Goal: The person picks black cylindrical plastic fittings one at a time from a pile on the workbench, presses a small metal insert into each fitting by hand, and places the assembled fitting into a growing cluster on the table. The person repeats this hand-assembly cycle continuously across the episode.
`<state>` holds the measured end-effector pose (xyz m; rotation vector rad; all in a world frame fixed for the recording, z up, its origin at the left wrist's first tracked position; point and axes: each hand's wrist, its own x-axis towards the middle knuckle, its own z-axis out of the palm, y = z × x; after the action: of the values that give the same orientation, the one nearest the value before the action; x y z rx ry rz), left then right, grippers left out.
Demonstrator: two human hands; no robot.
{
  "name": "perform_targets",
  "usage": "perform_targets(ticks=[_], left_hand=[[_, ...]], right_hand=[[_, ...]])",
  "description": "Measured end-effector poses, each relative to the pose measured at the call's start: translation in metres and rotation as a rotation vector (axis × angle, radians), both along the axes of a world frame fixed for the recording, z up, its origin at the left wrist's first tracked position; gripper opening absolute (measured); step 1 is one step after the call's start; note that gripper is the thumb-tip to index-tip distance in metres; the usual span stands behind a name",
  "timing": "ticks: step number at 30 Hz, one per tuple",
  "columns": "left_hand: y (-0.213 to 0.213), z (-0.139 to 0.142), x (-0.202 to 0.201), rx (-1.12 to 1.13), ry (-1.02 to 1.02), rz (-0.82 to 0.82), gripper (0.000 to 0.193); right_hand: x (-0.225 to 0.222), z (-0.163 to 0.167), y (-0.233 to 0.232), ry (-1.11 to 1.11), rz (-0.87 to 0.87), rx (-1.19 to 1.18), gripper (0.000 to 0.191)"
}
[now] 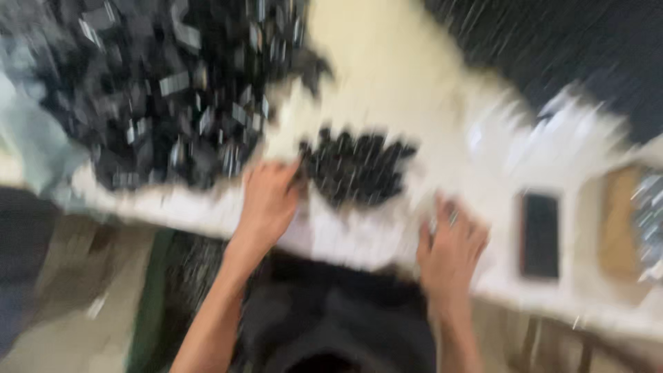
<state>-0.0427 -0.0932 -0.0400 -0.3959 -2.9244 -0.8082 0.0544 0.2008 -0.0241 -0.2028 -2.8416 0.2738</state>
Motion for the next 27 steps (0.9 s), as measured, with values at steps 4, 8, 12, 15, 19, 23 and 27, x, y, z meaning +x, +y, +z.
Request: perform_targets(ticks=[4,8,12,15,19,23,27], left_hand=[[-0.003,0.048,-0.059,0.076,0.062,0.104,0.027],[0.018,0.067,-0.120,-0.113,0.504,-0.265,0.055],[0.017,0.084,-0.146,-0.483,0.474,-0.424,0.024],[0.006,0.085,-0.114,-0.076,0.698,-0.317,0.035],[0.021,0.074,-0.018,0.623,0.323,0.158,0.044],[0.064,0.047,-0.006,0.583,0.083,0.144,0.042],[0.117,0.016,-0.009,0.470,0.101,0.006,0.041]], right_hand=[[-0.005,0.002,-0.001,0.085,-0.029,-0.139,0.038],[-0.003,0.006,0.000,0.143,0.009,-0.170,0.034],[-0.003,0.000,0.007,0.213,0.009,-0.121,0.038],[-0.006,-0.007,0.015,0.222,-0.019,-0.202,0.036],[-0.011,-0.006,0.023,0.234,-0.018,-0.117,0.036],[-0.017,0.018,0.036,0.141,0.022,-0.054,0.028],[-0.008,0.044,0.048,-0.037,0.130,-0.179,0.027]])
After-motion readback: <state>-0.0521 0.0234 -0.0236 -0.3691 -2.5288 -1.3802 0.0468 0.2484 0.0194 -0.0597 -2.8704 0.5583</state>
